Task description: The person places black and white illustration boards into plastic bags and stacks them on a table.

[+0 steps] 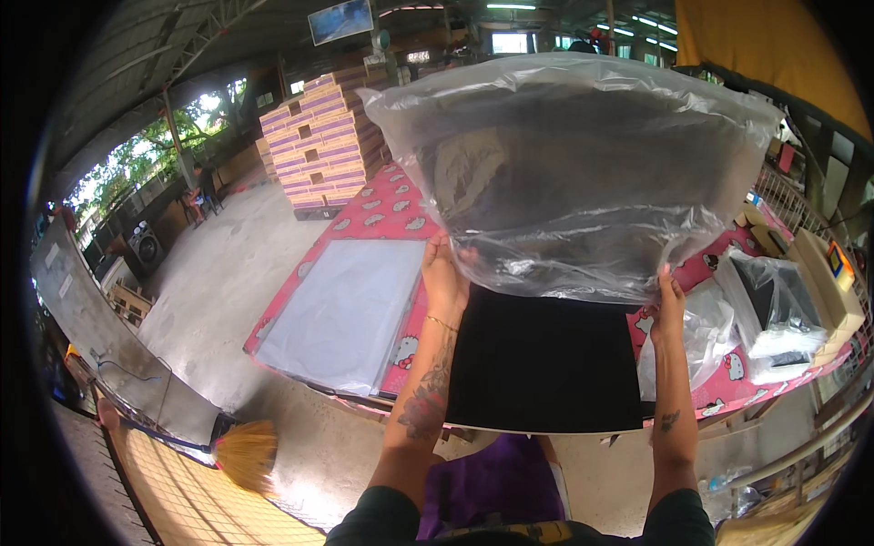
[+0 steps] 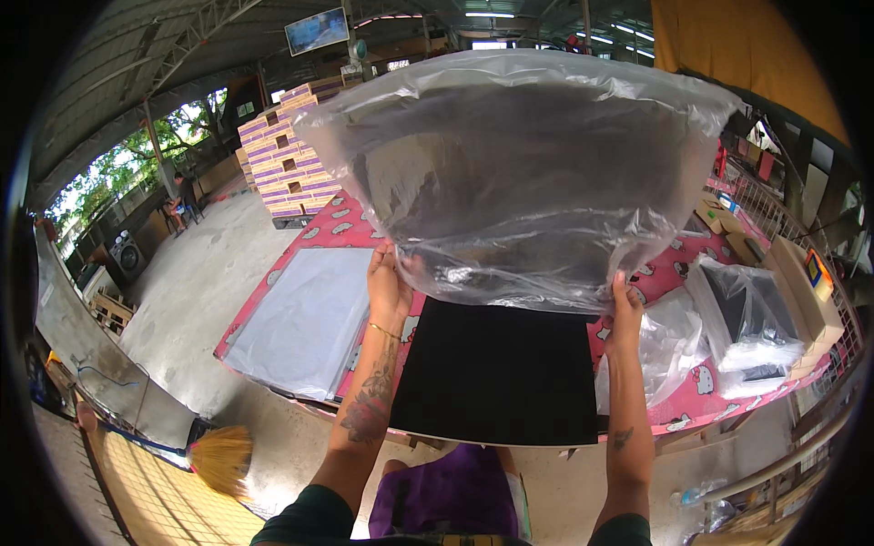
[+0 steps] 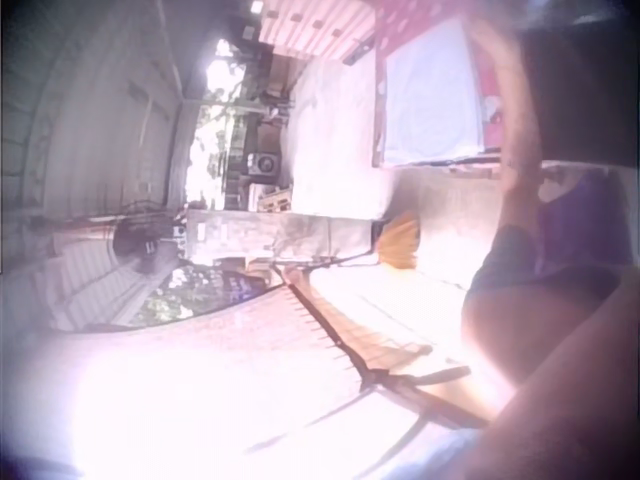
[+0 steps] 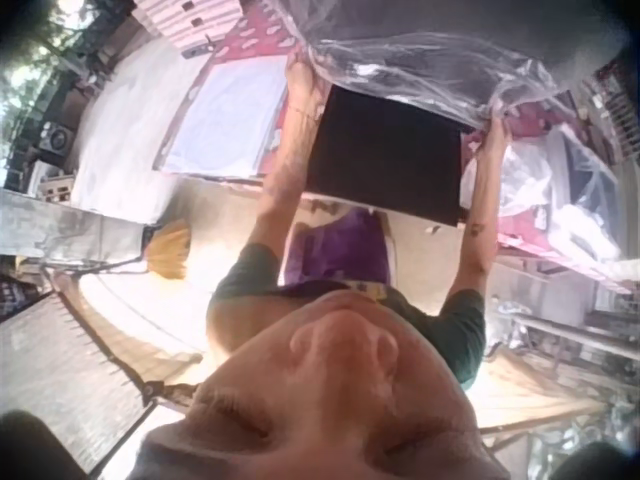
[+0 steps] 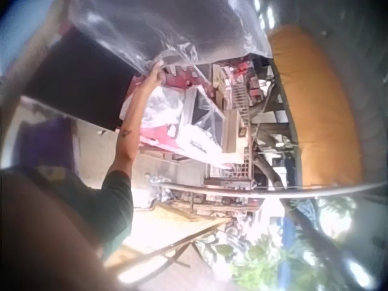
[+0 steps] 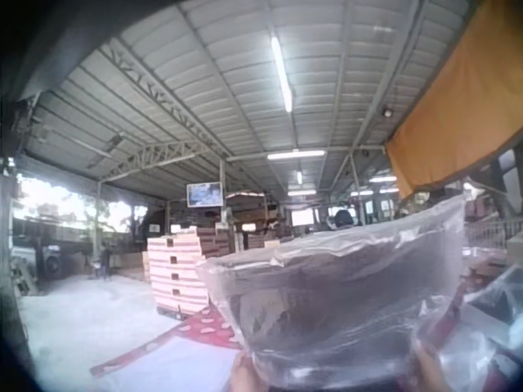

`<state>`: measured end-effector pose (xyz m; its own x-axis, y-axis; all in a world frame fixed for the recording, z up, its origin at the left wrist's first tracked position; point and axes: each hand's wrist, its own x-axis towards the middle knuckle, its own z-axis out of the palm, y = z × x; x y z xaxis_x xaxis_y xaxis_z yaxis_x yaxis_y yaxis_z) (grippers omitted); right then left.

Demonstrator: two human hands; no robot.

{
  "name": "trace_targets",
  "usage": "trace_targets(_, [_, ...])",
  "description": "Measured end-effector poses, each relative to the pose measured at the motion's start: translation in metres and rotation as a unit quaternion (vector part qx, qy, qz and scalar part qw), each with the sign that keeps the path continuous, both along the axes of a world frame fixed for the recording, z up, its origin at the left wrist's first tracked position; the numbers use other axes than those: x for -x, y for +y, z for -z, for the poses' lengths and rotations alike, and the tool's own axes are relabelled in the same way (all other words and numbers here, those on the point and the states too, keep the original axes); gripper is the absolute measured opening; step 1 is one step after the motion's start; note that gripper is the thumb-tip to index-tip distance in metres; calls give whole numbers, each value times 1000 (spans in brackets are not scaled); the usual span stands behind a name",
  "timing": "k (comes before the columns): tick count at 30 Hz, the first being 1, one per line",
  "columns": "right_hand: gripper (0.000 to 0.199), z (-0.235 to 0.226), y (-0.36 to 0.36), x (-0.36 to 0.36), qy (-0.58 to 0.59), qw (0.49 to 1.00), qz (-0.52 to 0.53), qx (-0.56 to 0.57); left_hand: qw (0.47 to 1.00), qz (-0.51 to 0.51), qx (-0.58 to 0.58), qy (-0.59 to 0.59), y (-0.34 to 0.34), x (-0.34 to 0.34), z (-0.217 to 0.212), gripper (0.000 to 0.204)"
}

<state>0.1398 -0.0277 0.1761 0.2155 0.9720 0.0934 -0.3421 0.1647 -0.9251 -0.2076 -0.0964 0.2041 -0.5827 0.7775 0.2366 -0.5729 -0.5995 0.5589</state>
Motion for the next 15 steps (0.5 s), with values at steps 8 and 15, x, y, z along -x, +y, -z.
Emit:
trace_targets(8, [38, -23, 5, -4, -10, 1000, -10, -7, 996, -5, -8, 88, -3, 5, -10, 15])
trace_targets(15, [37, -9, 7, -21, -16, 999, -31, 13, 992, 4, 73, 99, -7, 14, -1, 11])
